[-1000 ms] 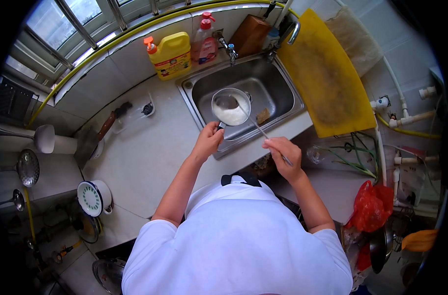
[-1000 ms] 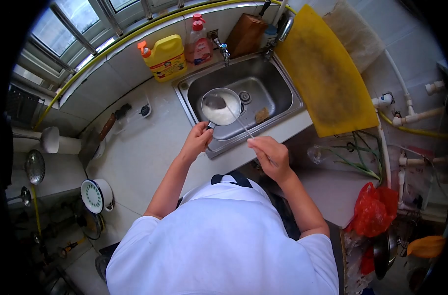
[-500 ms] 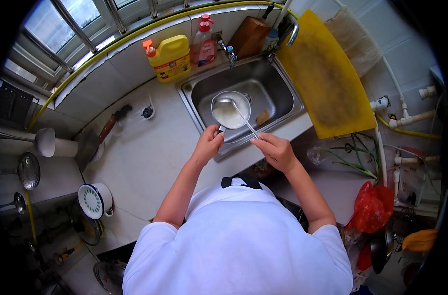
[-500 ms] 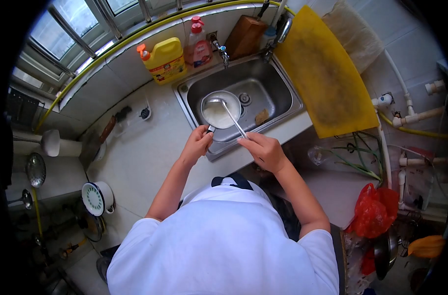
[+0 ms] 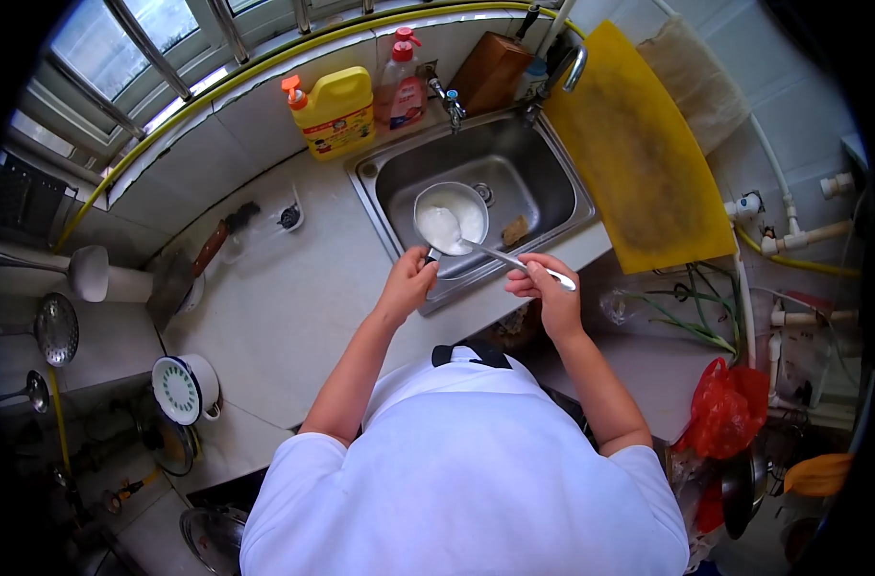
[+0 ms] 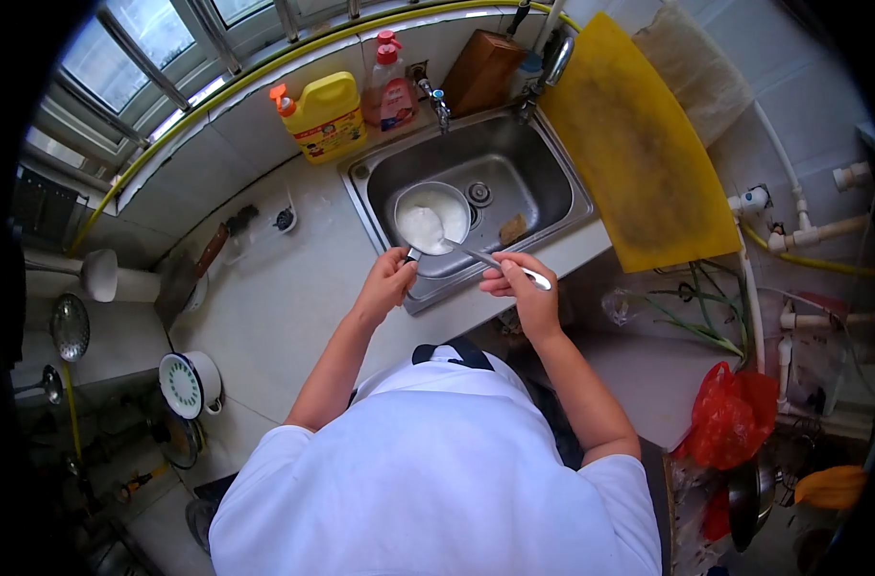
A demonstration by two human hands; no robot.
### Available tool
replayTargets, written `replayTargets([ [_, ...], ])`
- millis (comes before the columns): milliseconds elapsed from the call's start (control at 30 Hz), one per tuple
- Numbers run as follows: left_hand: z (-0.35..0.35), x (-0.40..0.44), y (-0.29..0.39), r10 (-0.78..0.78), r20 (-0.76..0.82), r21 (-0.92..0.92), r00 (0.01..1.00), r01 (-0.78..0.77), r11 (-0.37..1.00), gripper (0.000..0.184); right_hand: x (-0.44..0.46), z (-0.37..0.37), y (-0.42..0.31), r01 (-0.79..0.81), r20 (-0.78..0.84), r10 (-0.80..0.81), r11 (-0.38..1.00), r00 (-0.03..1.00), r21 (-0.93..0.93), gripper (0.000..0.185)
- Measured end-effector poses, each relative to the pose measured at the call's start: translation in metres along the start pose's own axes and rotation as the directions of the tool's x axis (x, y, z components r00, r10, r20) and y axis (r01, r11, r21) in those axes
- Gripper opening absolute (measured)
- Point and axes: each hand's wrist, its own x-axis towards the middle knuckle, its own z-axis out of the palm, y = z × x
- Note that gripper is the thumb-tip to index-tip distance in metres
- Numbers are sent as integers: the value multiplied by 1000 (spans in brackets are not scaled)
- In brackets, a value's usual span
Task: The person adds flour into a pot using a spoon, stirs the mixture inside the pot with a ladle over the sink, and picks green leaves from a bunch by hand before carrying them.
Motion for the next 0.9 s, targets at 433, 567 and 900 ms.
replayTargets([
  [433,4,-1,5,-8,1,-13,1000,8,1000,24,-14,0,-12,361,-38,-365,929,930,-83,20],
  [567,5,-1,6,-5,2,-11,1000,5,1000,23,-9,-5,-17,727,317,-706,401,633,-557,20],
  [900,6,0,9,3,21,-15,1000,-3,1000,25,-8,9,26,481,82,-488,794,869,-371,18],
])
